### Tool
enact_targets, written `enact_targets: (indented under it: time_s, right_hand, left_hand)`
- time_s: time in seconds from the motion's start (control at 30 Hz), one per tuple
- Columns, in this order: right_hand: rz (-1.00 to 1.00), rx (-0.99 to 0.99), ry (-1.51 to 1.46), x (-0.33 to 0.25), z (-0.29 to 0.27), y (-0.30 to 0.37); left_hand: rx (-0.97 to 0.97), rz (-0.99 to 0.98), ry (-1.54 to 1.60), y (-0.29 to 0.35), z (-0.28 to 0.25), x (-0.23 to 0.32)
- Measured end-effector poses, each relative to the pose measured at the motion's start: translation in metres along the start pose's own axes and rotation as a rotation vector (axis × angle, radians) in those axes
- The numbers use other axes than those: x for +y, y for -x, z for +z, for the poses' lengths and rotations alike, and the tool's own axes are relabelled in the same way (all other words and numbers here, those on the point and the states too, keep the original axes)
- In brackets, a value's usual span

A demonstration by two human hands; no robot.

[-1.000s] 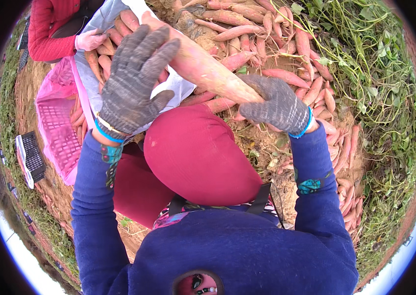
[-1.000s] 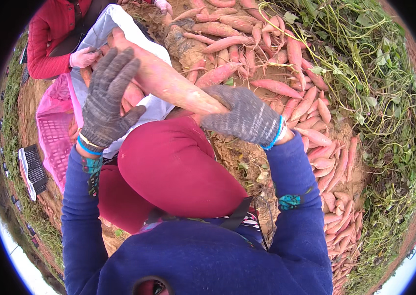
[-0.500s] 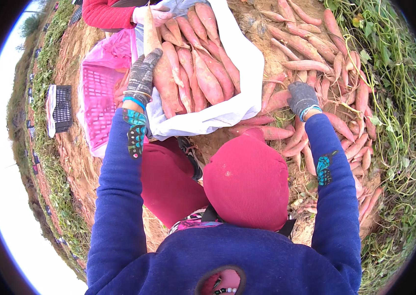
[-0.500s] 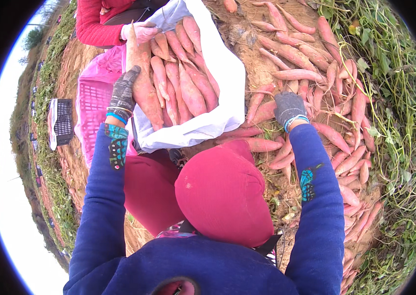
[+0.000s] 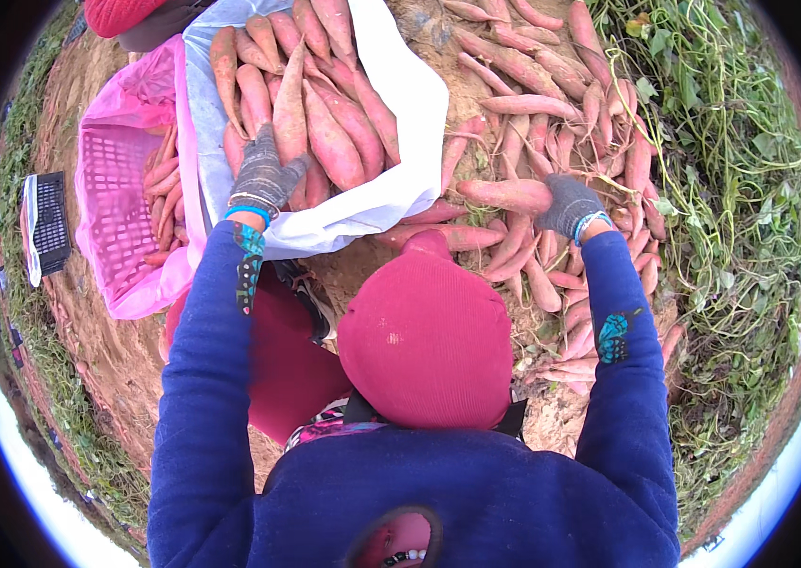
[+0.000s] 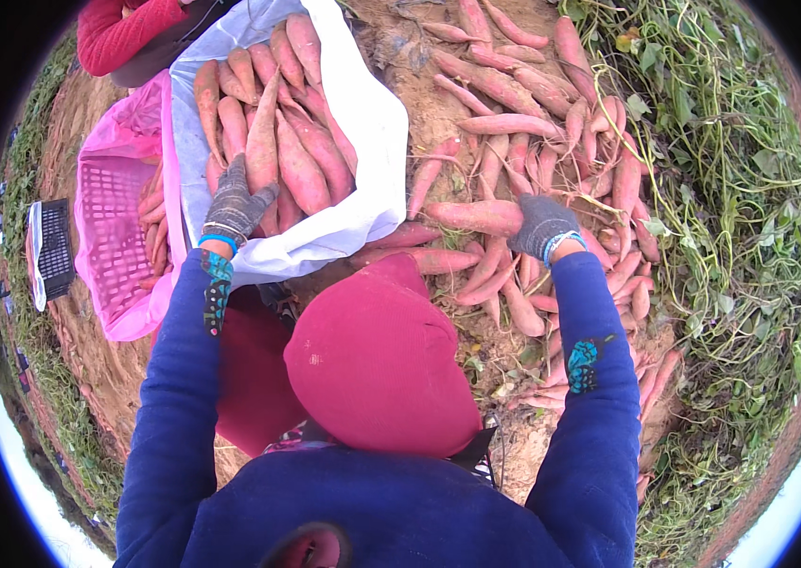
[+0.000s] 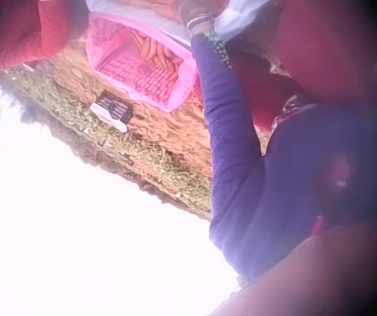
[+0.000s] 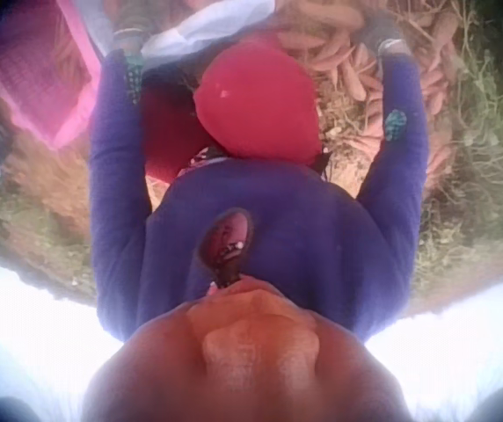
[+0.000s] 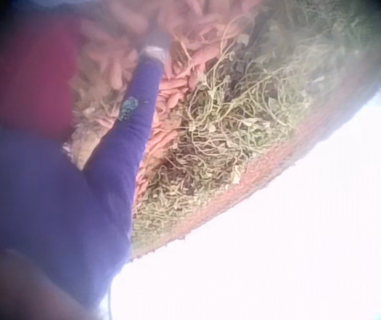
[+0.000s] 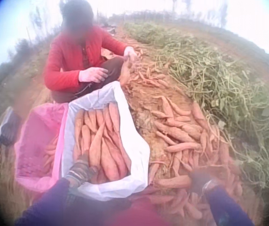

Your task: The person squats in a field and repeatedly picks up harvested sweet potatoes from the ground, placing them into a white-lined crate. Another person nearby also sorts sweet potatoes into a pink basket.

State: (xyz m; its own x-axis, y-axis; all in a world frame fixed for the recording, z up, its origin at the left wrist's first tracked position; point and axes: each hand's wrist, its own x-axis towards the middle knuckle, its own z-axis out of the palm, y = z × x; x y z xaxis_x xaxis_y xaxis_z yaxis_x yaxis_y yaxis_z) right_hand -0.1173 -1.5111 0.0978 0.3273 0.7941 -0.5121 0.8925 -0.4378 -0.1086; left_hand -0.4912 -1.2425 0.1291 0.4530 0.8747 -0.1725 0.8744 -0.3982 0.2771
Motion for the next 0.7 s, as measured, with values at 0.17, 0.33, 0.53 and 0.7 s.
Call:
enact_targets:
  time_s: [0.17, 0.33, 0.53, 0.7]
  right_hand:
    - [-0.031, 0.261, -0.547, 0.014, -0.001, 0.077]
    - [-0.279, 0.761, -0.349, -0.046, -0.049, 0.097]
    - [-0.584, 1.079, 0.045, -0.156, -0.13, 0.064]
    - [-0.468, 1.099, -0.224, -0.226, -0.157, 0.009]
  left_hand:
    - [-0.056, -0.004, -0.095, -0.006, -0.004, -0.008]
    - [0.146, 0.192, 0.454, 0.014, -0.025, 0.01]
    - [-0.83, 0.524, 2.698, 0.067, -0.056, 0.07]
    - [-0.627, 0.405, 2.332, 0.045, -0.09, 0.039]
